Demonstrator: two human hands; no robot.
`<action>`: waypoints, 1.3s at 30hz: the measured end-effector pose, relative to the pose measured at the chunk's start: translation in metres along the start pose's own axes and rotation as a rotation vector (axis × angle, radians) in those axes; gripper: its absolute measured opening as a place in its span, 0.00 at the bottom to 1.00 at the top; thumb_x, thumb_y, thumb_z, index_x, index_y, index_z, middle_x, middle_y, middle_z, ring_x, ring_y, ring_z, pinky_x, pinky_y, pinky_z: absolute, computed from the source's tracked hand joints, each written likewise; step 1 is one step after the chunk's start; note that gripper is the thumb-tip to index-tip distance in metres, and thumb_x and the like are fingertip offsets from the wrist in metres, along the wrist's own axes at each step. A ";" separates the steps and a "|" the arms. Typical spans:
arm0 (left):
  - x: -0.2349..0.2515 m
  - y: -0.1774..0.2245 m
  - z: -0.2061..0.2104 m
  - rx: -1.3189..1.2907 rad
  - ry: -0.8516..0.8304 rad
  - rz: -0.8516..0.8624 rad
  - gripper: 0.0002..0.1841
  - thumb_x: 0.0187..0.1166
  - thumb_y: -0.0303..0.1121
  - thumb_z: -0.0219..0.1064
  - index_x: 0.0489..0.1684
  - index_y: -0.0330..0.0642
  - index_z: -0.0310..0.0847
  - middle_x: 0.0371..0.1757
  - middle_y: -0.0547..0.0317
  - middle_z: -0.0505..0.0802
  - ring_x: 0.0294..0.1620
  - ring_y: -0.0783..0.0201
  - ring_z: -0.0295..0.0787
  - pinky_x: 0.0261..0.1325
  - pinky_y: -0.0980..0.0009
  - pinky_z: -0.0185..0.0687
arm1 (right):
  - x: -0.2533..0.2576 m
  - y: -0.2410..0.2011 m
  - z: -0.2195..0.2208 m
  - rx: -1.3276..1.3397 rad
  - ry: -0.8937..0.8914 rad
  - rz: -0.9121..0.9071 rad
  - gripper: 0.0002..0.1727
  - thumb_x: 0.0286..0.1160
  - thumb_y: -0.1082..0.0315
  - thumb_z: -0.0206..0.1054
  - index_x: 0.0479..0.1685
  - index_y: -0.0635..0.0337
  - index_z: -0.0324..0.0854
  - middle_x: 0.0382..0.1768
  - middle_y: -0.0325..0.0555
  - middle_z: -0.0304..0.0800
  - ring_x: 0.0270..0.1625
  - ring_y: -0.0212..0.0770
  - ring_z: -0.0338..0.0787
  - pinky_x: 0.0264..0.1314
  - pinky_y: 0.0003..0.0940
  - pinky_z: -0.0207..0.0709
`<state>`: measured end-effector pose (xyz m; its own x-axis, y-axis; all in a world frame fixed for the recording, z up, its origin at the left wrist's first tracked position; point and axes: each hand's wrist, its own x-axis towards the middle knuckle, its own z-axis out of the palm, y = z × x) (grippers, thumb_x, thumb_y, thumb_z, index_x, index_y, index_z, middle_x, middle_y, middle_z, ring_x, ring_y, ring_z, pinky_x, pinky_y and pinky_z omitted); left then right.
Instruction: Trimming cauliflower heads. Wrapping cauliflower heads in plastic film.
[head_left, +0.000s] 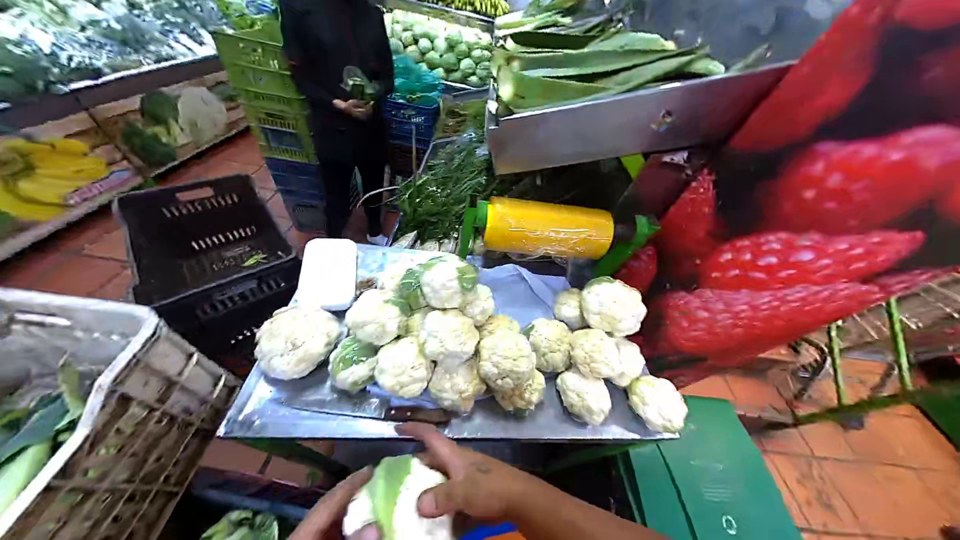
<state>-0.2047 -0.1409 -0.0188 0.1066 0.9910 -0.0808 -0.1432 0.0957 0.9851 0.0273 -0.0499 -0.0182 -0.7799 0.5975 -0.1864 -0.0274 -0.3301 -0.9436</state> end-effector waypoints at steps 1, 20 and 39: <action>0.020 0.015 0.027 0.088 -0.030 -0.045 0.34 0.77 0.41 0.73 0.80 0.31 0.68 0.64 0.50 0.91 0.59 0.60 0.92 0.60 0.57 0.91 | -0.019 -0.004 -0.019 0.041 0.042 -0.033 0.57 0.62 0.43 0.76 0.94 0.49 0.48 0.72 0.55 0.81 0.61 0.47 0.89 0.59 0.49 0.86; 0.438 -0.056 0.324 -0.589 0.334 -0.346 0.25 0.82 0.29 0.61 0.79 0.44 0.68 0.67 0.50 0.82 0.56 0.56 0.84 0.56 0.59 0.82 | -0.248 0.035 -0.216 0.387 0.599 -0.460 0.50 0.66 0.36 0.74 0.86 0.55 0.63 0.72 0.47 0.83 0.70 0.43 0.85 0.72 0.45 0.81; 0.301 0.000 0.321 -0.501 0.202 -0.490 0.07 0.85 0.34 0.54 0.42 0.44 0.75 0.35 0.58 0.85 0.27 0.64 0.81 0.32 0.66 0.81 | -0.218 0.013 -0.236 0.437 0.583 -0.503 0.49 0.66 0.41 0.76 0.86 0.56 0.61 0.70 0.49 0.84 0.68 0.43 0.86 0.70 0.45 0.83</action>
<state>0.1430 0.1278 0.0059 0.0974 0.8170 -0.5684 -0.5642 0.5158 0.6447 0.3445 -0.0117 -0.0542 -0.1712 0.9852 0.0000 -0.6106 -0.1061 -0.7848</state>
